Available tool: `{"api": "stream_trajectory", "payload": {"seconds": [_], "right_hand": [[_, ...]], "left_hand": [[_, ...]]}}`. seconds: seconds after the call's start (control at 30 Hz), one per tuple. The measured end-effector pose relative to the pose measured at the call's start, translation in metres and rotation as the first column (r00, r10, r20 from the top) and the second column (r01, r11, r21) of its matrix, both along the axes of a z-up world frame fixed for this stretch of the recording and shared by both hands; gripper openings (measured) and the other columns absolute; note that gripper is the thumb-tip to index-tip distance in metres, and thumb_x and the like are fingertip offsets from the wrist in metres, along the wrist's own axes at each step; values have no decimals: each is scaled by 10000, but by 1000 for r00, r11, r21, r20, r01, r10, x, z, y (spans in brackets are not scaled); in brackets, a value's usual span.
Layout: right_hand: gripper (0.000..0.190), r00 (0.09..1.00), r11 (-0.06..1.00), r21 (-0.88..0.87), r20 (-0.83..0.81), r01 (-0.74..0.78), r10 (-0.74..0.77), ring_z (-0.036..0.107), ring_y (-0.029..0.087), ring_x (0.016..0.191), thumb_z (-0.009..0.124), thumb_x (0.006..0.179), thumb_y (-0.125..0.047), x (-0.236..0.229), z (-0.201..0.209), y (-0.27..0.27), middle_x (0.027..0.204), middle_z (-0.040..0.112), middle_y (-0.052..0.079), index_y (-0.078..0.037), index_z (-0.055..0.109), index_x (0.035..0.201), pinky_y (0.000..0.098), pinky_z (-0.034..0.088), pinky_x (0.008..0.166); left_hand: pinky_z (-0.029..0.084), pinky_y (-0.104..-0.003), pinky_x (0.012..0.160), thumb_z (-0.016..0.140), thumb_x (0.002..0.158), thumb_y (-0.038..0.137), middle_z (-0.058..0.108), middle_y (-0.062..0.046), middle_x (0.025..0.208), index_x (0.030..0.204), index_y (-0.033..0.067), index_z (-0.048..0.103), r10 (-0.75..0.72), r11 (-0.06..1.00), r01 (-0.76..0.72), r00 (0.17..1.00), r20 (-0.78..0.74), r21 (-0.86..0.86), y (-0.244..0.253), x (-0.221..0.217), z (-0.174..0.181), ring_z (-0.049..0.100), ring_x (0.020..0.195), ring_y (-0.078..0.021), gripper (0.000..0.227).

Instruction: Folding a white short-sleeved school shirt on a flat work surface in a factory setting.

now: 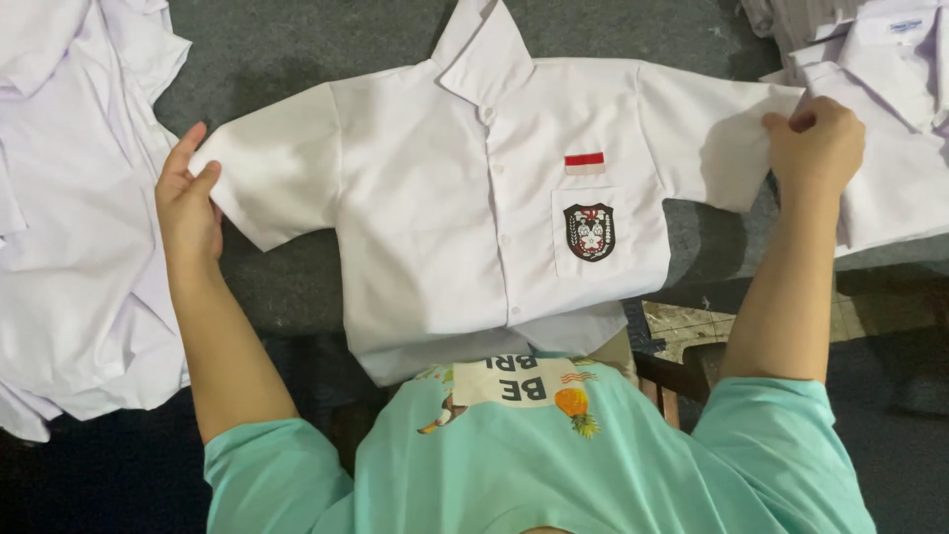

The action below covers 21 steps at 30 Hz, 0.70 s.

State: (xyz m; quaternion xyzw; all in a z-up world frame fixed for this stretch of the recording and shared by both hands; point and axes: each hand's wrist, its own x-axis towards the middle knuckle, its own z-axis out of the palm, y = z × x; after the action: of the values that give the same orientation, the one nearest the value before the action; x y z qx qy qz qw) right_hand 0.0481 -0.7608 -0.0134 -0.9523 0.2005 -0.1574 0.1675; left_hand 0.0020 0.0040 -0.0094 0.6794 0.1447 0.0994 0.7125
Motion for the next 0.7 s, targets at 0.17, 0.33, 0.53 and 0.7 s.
{"api": "stream_trajectory", "payload": {"seconds": [0.17,0.33,0.53,0.7], "right_hand": [[415,993,985,163,108,-62,44,557,197,740,904,1052,-222,-19,17,7,821,593,21,-129,560,840,386,494,665],[254,998,794,606,57,-48,17,498,73,773,710,1085,-232,-43,69,63,817,545,-81,-211,550,889,261,419,753],[359,991,916,402,-109,-23,73,475,123,688,804,1056,-400,-16,30,23,698,520,-41,-90,742,886,384,356,588],[179,993,891,439,74,-116,93,697,200,1076,786,929,-212,-13,36,25,1164,766,42,-84,788,1054,345,544,859]], "left_hand": [[595,-196,935,541,995,55,706,-23,1345,1469,180,567,6,1000,-7,999,-45,-27,4,-1,-19,707,1157,-96,491],[595,-192,903,605,949,99,722,51,1297,1409,261,613,80,994,-89,984,-161,-55,-12,-5,-8,699,1135,-72,488],[529,-235,1041,626,981,275,590,-14,1488,1498,277,505,-40,999,45,984,-174,28,-17,-3,12,607,1292,-130,530],[522,-252,758,605,1022,304,702,30,1143,1352,278,657,67,950,31,951,-302,309,-4,9,6,645,974,-72,334]]}}
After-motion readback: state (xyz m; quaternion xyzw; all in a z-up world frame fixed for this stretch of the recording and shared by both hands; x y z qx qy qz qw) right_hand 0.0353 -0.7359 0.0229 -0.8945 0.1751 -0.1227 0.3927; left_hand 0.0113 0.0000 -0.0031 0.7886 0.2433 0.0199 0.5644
